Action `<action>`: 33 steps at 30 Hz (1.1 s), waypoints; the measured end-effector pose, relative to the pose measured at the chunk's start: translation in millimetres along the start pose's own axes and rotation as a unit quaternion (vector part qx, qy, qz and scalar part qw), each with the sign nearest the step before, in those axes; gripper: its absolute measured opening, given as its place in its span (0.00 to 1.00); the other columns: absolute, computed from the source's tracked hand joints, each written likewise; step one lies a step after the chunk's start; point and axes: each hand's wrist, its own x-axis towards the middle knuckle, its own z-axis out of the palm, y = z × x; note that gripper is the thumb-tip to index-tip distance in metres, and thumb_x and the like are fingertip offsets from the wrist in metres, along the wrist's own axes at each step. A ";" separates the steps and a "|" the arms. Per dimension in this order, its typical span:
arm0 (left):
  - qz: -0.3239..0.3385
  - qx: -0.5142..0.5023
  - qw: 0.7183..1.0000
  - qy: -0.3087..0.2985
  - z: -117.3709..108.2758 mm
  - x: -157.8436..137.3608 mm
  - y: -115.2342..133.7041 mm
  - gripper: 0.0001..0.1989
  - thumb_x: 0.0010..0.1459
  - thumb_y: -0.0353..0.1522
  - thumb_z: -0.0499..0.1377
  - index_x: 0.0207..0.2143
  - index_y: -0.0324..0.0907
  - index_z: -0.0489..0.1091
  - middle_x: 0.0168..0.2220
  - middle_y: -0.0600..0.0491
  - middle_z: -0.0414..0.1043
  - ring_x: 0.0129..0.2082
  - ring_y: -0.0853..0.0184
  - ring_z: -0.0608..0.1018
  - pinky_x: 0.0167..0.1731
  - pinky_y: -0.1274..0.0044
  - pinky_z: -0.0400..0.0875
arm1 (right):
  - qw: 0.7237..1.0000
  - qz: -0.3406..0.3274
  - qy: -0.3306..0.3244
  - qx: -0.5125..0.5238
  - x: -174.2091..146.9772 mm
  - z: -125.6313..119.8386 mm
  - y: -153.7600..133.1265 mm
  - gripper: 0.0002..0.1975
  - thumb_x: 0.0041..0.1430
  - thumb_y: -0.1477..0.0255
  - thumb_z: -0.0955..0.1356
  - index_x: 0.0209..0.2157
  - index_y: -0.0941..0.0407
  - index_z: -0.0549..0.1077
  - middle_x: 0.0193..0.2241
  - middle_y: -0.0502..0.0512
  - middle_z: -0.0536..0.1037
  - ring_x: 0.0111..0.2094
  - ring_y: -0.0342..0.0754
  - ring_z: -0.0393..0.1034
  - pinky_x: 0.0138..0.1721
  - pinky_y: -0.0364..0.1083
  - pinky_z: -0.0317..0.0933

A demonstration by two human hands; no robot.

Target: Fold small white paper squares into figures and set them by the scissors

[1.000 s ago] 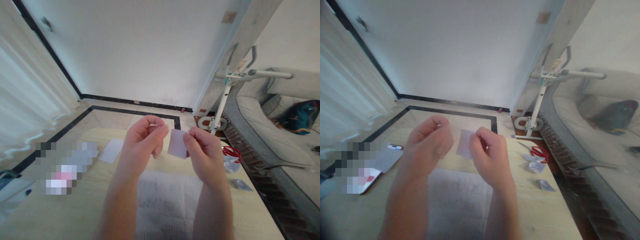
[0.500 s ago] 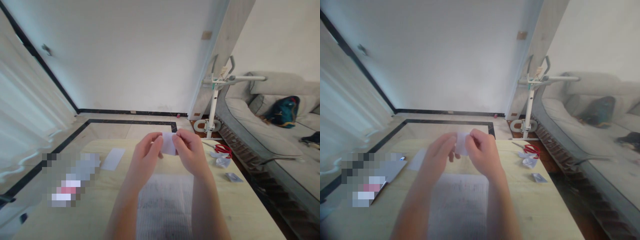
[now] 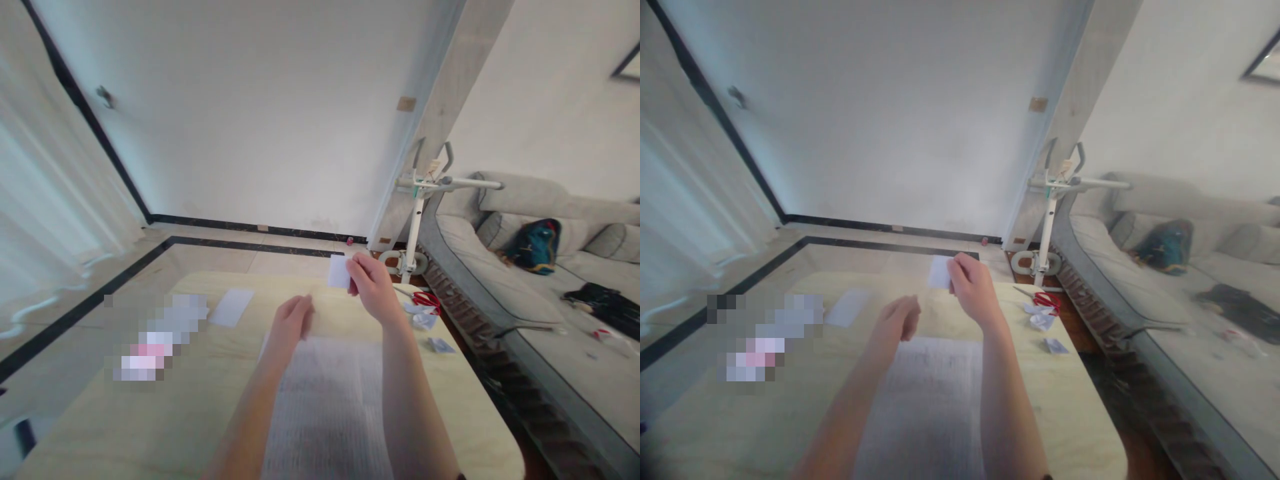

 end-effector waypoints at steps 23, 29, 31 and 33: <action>0.048 0.362 0.930 0.027 19.1 -24.0 -73.5 0.18 0.62 0.38 0.46 0.22 0.41 0.62 0.19 0.56 0.62 0.23 0.69 0.65 0.25 0.78 0.52 | 0.982 0.168 0.012 0.083 -61.2 -8.5 73.7 0.17 0.58 0.60 0.61 0.20 0.55 0.62 0.13 0.46 0.66 0.14 0.39 0.59 0.17 0.39 0.53; 0.105 0.410 0.906 -0.029 12.6 -40.7 -43.6 0.17 0.61 0.38 0.47 0.28 0.40 0.70 0.26 0.51 0.71 0.29 0.66 0.72 0.32 0.75 0.62 | 0.977 0.182 0.043 0.104 -69.5 -5.0 83.9 0.16 0.57 0.62 0.62 0.20 0.55 0.62 0.12 0.45 0.65 0.14 0.39 0.58 0.17 0.39 0.52; 0.160 0.444 0.872 -0.127 13.4 -68.8 -49.9 0.16 0.60 0.38 0.49 0.41 0.41 0.72 0.44 0.46 0.73 0.46 0.61 0.73 0.48 0.69 0.62 | 0.975 0.193 0.044 0.106 -77.7 -7.3 89.4 0.16 0.57 0.61 0.62 0.20 0.55 0.62 0.11 0.45 0.65 0.13 0.39 0.58 0.16 0.39 0.52; 0.168 0.488 0.835 -0.191 10.8 -100.1 -64.1 0.22 0.55 0.44 0.55 0.50 0.44 0.69 0.58 0.43 0.63 0.59 0.53 0.62 0.57 0.60 0.53 | 0.972 0.207 0.044 0.107 -87.5 -12.7 95.2 0.16 0.57 0.61 0.62 0.20 0.55 0.62 0.11 0.45 0.65 0.13 0.39 0.58 0.16 0.39 0.52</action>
